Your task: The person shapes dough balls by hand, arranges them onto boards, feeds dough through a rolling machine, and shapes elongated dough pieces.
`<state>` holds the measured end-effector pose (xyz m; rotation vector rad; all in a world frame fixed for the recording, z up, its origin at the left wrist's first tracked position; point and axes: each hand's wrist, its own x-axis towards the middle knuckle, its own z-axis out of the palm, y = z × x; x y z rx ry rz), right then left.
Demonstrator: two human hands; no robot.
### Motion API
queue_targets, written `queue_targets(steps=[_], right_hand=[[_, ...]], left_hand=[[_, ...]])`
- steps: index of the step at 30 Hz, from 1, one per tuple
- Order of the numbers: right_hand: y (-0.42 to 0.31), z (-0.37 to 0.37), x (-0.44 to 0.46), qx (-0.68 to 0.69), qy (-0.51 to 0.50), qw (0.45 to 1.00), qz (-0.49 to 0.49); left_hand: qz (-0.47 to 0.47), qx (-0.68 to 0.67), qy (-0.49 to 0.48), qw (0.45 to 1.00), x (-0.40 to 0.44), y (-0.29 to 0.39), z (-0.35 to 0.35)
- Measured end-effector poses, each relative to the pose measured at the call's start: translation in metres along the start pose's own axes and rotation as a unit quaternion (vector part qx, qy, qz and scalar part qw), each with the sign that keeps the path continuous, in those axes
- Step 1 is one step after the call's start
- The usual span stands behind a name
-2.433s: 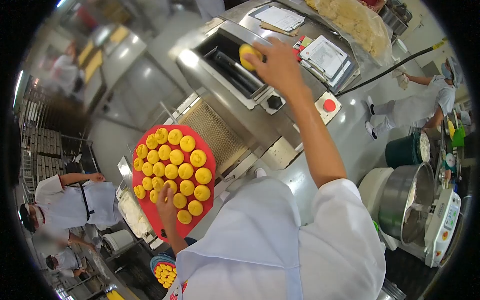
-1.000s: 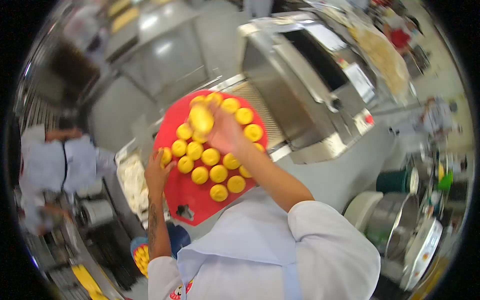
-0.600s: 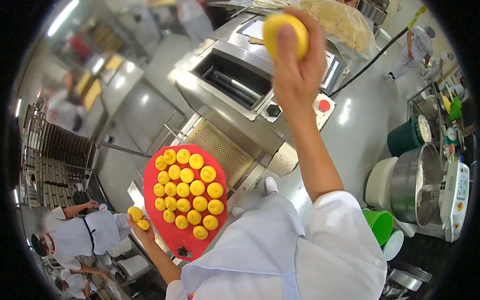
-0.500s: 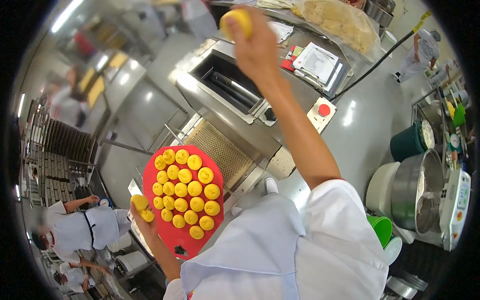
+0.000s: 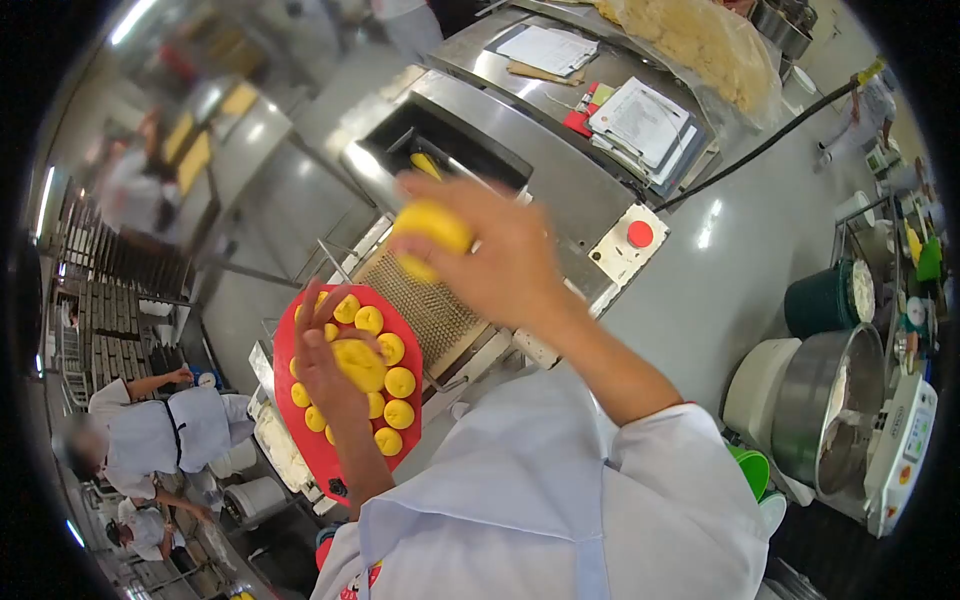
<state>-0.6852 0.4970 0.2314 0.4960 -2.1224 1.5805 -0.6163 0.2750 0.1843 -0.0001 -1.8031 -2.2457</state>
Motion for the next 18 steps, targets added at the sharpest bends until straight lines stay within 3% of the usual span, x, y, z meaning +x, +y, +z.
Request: queue_targets(steps=[1,2,4,6,8,9,11,12,15,17,18], right_hand=[[-0.005,-0.017,0.012,0.036,0.075,0.996,-0.013],[-0.012,-0.034,0.026,0.071,0.15,0.986,-0.028],[-0.016,-0.062,0.05,0.032,0.253,0.95,-0.181],[0.014,-0.103,0.071,0.23,0.264,0.901,-0.257],[0.003,-0.105,0.071,0.251,0.255,0.884,-0.302],[-0.028,-0.089,0.065,0.176,0.244,0.902,-0.311],[-0.047,-0.063,0.061,0.063,0.248,0.921,-0.294],[-0.035,-0.049,0.056,0.027,0.266,0.925,-0.269],[0.015,-0.006,0.046,-0.139,0.247,0.948,-0.147],[0.069,-0.002,0.035,-0.369,0.0,0.926,-0.075],[0.074,0.0,0.023,-0.357,-0.012,0.934,0.002]], left_hand=[[0.015,0.033,0.028,0.999,0.003,0.0,-0.012],[-0.096,-0.036,0.039,0.994,-0.001,0.0,-0.034],[-0.162,-0.176,0.038,0.97,-0.015,-0.028,-0.083],[-0.205,-0.246,0.057,0.946,-0.032,-0.032,-0.1],[-0.229,-0.253,0.1,0.935,-0.054,-0.029,-0.095],[-0.233,-0.226,0.085,0.942,-0.062,-0.03,-0.097],[-0.238,-0.176,0.055,0.954,-0.075,-0.034,-0.102],[-0.253,-0.159,0.094,0.95,-0.076,-0.029,-0.096],[-0.255,-0.114,0.053,0.959,-0.076,-0.041,-0.119],[-0.242,-0.099,0.029,0.965,-0.075,-0.034,-0.123],[-0.23,-0.083,-0.009,0.97,-0.073,-0.031,-0.129]])
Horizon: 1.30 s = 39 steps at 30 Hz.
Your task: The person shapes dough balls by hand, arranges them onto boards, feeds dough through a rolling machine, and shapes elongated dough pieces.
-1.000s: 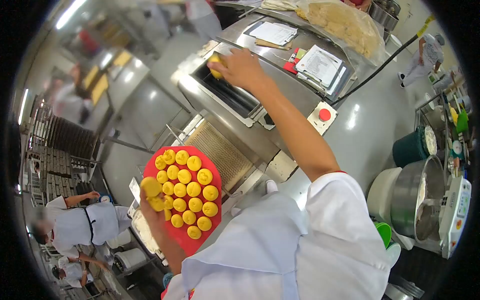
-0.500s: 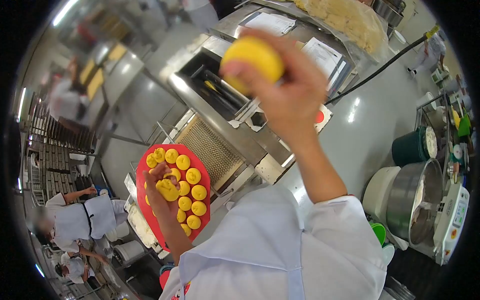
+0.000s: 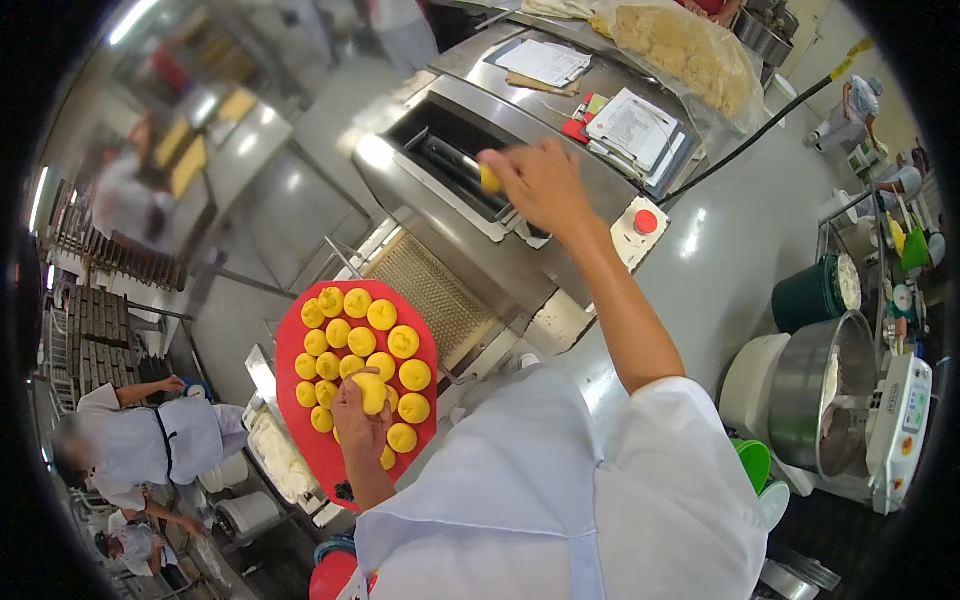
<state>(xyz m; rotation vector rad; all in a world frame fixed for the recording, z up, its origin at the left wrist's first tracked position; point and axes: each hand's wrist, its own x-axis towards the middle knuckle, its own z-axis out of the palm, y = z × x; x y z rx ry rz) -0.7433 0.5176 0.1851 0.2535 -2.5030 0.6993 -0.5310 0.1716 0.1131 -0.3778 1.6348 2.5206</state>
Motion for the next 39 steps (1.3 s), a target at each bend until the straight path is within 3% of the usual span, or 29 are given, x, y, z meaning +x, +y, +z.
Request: queue_targets(steps=[1,4,6,7,8,10,12,13,15,17,19,22,25,28,31,33,35,39], right_hand=[[-0.005,-0.005,-0.011,0.021,-0.006,0.999,0.043],[-0.039,-0.03,-0.051,0.096,0.033,0.986,0.135],[-0.099,-0.018,-0.088,0.273,-0.097,0.94,0.18],[-0.122,0.004,-0.108,0.332,-0.111,0.93,0.117],[-0.142,0.035,-0.131,0.395,-0.129,0.908,0.053],[-0.175,0.065,-0.175,0.528,-0.204,0.818,0.105],[-0.165,0.068,-0.184,0.592,-0.288,0.684,0.314],[-0.157,0.066,-0.19,0.548,-0.3,0.704,0.337],[-0.136,0.061,-0.195,0.456,-0.302,0.743,0.387],[-0.119,0.06,-0.207,0.424,-0.296,0.77,0.375],[-0.114,0.06,-0.217,0.409,-0.273,0.79,0.367],[-0.114,0.049,-0.223,0.413,-0.219,0.806,0.363],[-0.123,0.024,-0.223,0.453,-0.17,0.783,0.392],[-0.122,0.002,-0.227,0.515,-0.116,0.723,0.445],[-0.109,-0.023,-0.224,0.595,-0.085,0.674,0.429],[-0.1,-0.03,-0.222,0.605,-0.061,0.669,0.428],[-0.096,-0.036,-0.211,0.624,-0.048,0.657,0.42],[-0.078,-0.036,-0.192,0.651,-0.052,0.656,0.379]], left_hand=[[0.011,0.023,-0.033,0.999,0.001,0.006,-0.003],[0.084,0.117,0.046,0.988,0.007,0.0,0.006],[0.155,0.233,0.077,0.957,0.011,0.006,0.031],[0.122,0.274,0.044,0.953,0.009,0.008,0.041],[0.229,0.276,-0.028,0.933,0.015,0.008,0.05],[0.273,0.297,0.041,0.914,0.019,-0.015,0.045],[0.256,0.282,0.091,0.92,0.022,-0.017,0.013],[0.232,0.265,0.1,0.931,0.024,-0.013,-0.006],[0.13,0.381,0.18,0.898,0.049,-0.009,-0.071],[0.214,0.505,0.205,0.811,0.091,0.006,-0.129],[0.285,0.607,0.149,0.727,0.141,0.018,-0.158],[0.307,0.663,0.07,0.679,0.209,-0.003,-0.196],[0.248,0.68,-0.002,0.69,0.232,0.011,-0.204],[0.134,0.614,0.004,0.778,0.243,0.032,-0.215],[0.111,0.377,0.111,0.913,0.236,0.044,-0.221],[0.137,0.29,0.163,0.933,0.22,0.051,-0.213],[0.184,0.399,0.178,0.881,0.21,0.048,-0.191],[0.259,0.712,0.057,0.65,0.194,0.026,-0.143]])
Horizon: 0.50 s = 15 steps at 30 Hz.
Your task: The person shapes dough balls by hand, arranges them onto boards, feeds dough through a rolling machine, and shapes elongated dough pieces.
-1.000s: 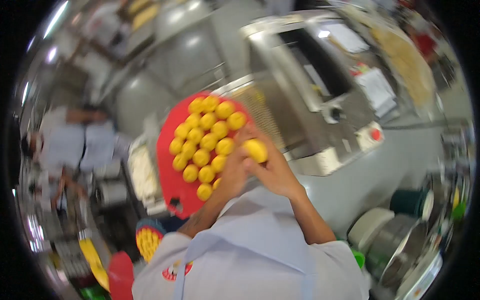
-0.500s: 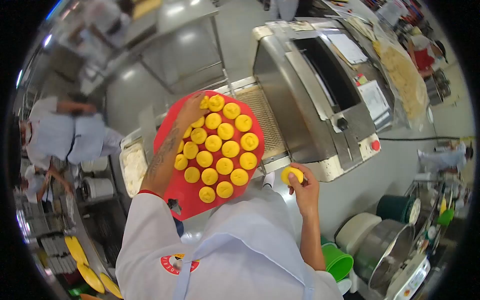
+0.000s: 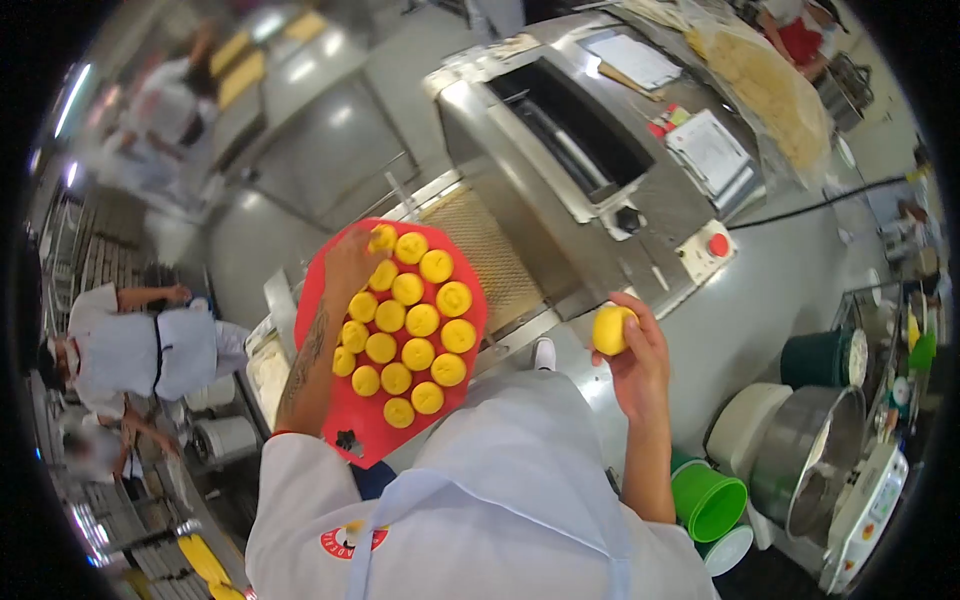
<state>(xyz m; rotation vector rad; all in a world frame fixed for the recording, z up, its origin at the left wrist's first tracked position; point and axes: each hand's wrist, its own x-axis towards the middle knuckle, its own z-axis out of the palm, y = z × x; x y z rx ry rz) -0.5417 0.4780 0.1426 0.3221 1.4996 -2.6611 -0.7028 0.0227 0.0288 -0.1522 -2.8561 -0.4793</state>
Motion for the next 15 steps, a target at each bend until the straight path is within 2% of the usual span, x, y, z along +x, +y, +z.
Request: queue_targets(steps=[1,2,5,7,8,11,12,13,14,15], right_hand=[[-0.009,-0.003,0.007,0.003,-0.019,1.0,-0.01],[-0.019,-0.006,0.015,0.008,-0.036,0.999,-0.022],[-0.061,-0.005,0.04,-0.051,0.028,0.982,-0.182],[-0.099,-0.008,0.062,-0.162,0.081,0.926,-0.332],[-0.122,-0.005,0.067,-0.167,0.084,0.91,-0.371],[-0.175,0.017,0.079,-0.195,0.091,0.847,-0.485],[-0.18,0.025,0.096,-0.195,0.095,0.818,-0.533],[-0.184,0.034,0.113,-0.195,0.099,0.785,-0.579],[-0.182,0.046,0.14,-0.182,0.104,0.744,-0.634],[-0.175,0.06,0.157,-0.248,0.124,0.751,-0.6]], left_hand=[[0.061,0.064,-0.027,0.996,0.004,0.012,0.006],[0.074,0.079,-0.03,0.994,0.01,0.02,0.009],[0.112,0.131,-0.041,0.984,0.028,0.018,0.009],[0.051,0.099,-0.07,0.991,0.038,0.028,0.009],[0.018,0.085,-0.083,0.993,0.043,0.029,0.005],[-0.112,-0.096,-0.017,0.989,0.048,-0.061,0.051],[-0.18,-0.236,0.029,0.954,0.04,-0.061,0.041],[-0.244,-0.37,0.074,0.893,0.031,-0.058,0.024],[-0.301,-0.493,0.119,0.807,0.025,-0.055,0.005],[-0.31,-0.545,0.126,0.769,0.017,-0.043,-0.012]])
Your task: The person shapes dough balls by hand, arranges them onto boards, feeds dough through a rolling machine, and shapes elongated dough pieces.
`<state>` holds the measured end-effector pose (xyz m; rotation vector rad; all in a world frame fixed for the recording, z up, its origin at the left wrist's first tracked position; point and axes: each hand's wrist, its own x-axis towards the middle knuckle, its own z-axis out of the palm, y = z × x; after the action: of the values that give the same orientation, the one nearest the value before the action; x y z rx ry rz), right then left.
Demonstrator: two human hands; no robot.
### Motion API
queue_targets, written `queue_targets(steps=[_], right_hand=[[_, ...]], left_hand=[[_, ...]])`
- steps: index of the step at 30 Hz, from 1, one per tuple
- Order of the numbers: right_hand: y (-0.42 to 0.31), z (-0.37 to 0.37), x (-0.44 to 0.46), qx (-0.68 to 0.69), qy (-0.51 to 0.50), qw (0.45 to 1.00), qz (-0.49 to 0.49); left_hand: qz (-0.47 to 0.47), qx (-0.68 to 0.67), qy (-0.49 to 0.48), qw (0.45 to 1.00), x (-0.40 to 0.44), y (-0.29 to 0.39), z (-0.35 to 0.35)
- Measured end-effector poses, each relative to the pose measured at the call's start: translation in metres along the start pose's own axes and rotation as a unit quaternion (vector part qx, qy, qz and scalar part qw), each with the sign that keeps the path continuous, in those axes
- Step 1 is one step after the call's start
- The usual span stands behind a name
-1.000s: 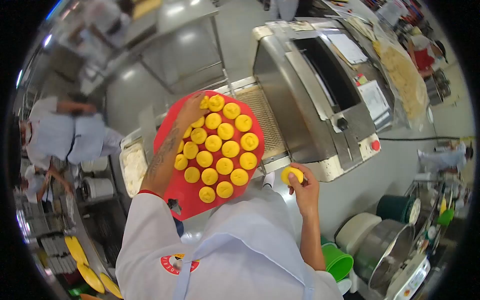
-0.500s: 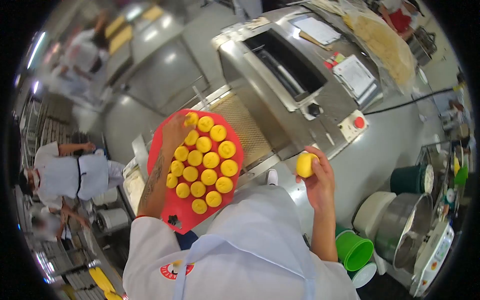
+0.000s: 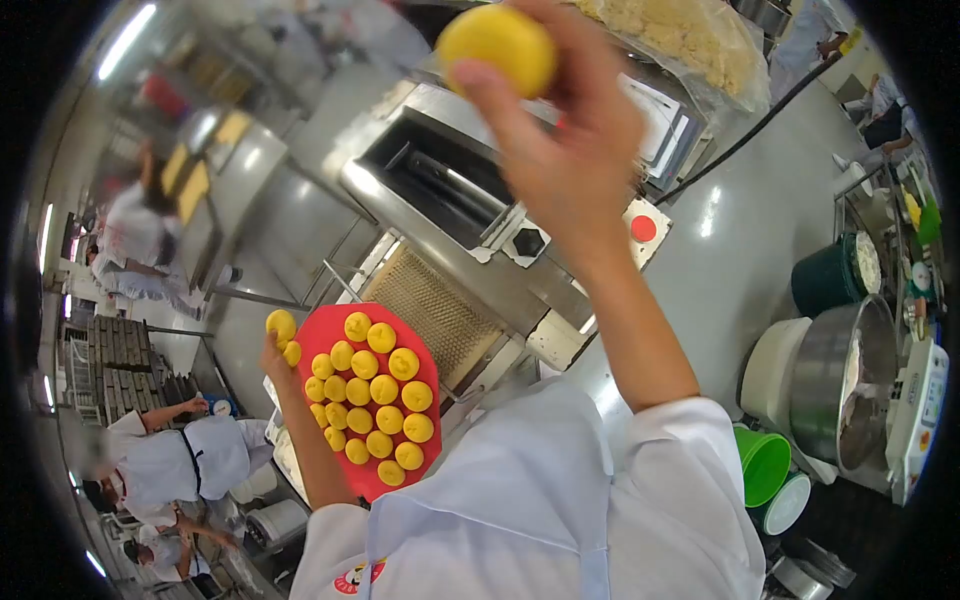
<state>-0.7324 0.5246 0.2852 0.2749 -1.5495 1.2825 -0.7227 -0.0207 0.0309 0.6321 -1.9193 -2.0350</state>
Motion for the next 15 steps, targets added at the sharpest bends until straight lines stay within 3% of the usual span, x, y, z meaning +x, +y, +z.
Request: queue_targets(steps=[1,2,5,7,9,11,14,15], right_hand=[[0.01,0.019,-0.002,-0.062,-0.037,0.997,0.024],[0.031,0.035,-0.007,-0.113,-0.145,0.982,0.04],[0.092,0.047,-0.06,-0.267,-0.386,0.882,0.035],[0.055,0.033,-0.082,-0.189,-0.331,0.917,0.121],[-0.002,0.02,-0.11,-0.014,-0.431,0.852,0.297],[-0.022,0.012,-0.161,0.084,-0.487,0.847,0.196],[-0.02,-0.001,-0.159,0.141,-0.418,0.841,0.313],[-0.02,-0.005,-0.151,0.131,-0.34,0.867,0.341]], left_hand=[[-0.02,-0.065,0.001,0.998,-0.024,0.014,0.006],[-0.04,-0.131,0.003,0.991,-0.048,0.024,0.013],[-0.037,-0.151,-0.029,0.987,-0.106,0.036,0.047],[-0.063,-0.156,-0.079,0.982,-0.16,0.068,0.105],[-0.05,-0.089,-0.171,0.98,-0.191,0.083,0.148],[0.028,0.048,-0.27,0.961,-0.225,0.114,0.186],[0.07,0.094,-0.226,0.967,-0.244,0.124,0.201],[0.076,0.087,-0.206,0.972,-0.246,0.122,0.2]])
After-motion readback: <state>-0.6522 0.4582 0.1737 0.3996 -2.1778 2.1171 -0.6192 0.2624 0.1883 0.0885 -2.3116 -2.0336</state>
